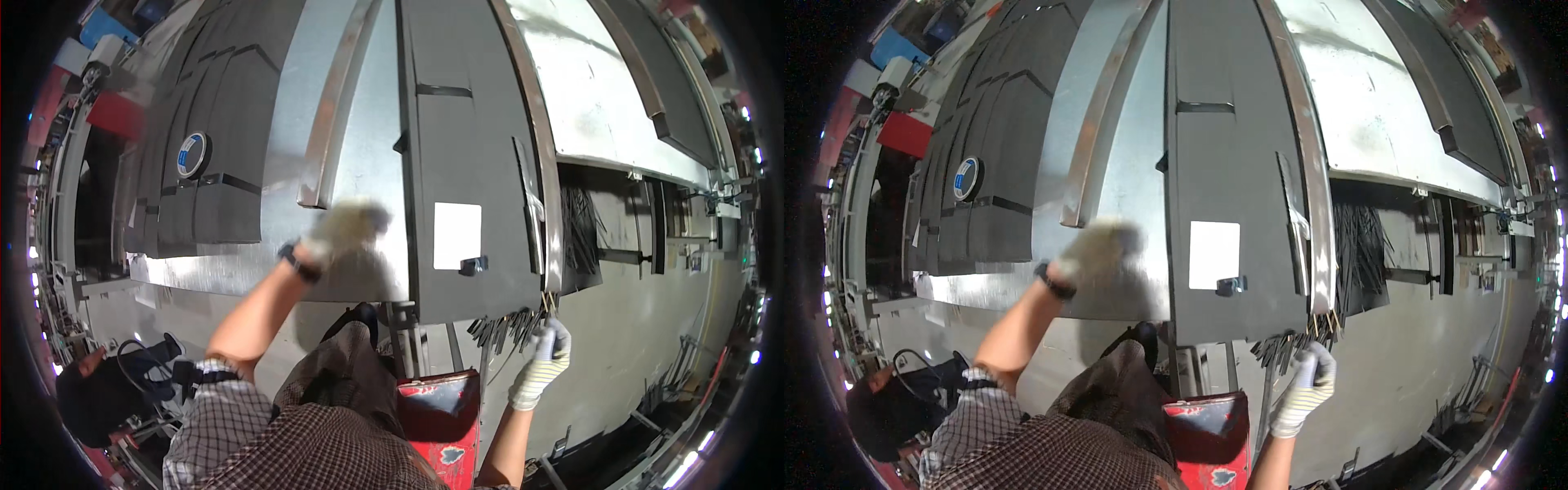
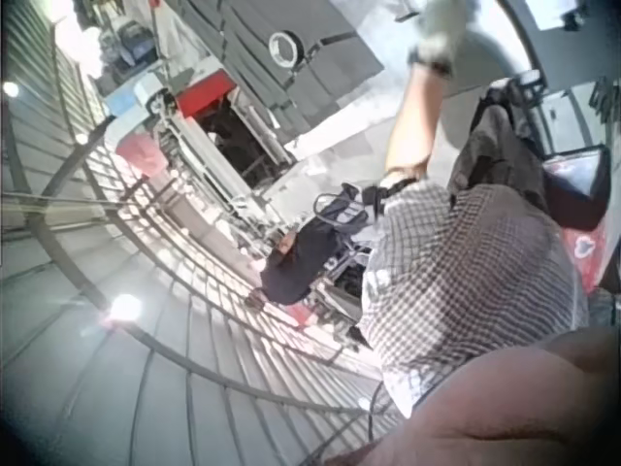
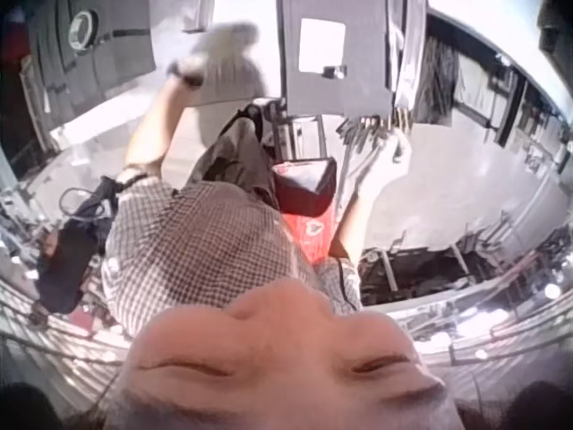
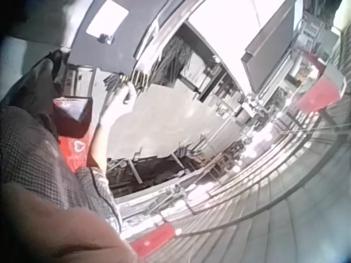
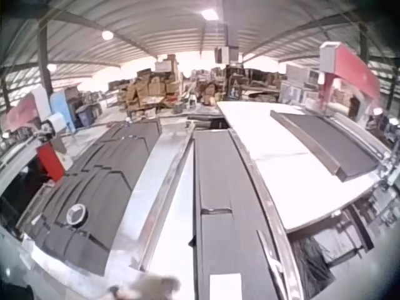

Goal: Bundling long grey building panels using adhesive tape in a factory setting.

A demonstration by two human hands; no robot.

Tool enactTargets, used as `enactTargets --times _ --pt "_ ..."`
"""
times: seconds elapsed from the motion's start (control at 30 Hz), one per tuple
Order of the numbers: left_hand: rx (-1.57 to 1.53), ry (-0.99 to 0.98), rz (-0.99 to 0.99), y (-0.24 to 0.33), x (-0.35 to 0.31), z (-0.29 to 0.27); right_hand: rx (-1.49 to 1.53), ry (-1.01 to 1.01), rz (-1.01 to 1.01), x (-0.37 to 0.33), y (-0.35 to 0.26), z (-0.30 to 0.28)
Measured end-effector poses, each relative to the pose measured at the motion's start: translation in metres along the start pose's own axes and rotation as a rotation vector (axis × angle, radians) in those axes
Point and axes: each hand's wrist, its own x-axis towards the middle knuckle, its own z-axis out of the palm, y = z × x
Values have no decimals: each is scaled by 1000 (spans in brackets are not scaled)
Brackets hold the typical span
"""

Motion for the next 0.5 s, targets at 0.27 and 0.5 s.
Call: enactTargets --times 0.27,0.5 --pt "-216 161 -285 -17 168 -36 -930 -655 -864 19 -77 240" --pt "-132 154 -183 -7 178 -36 -1259 -543 -834 51 -33 341"
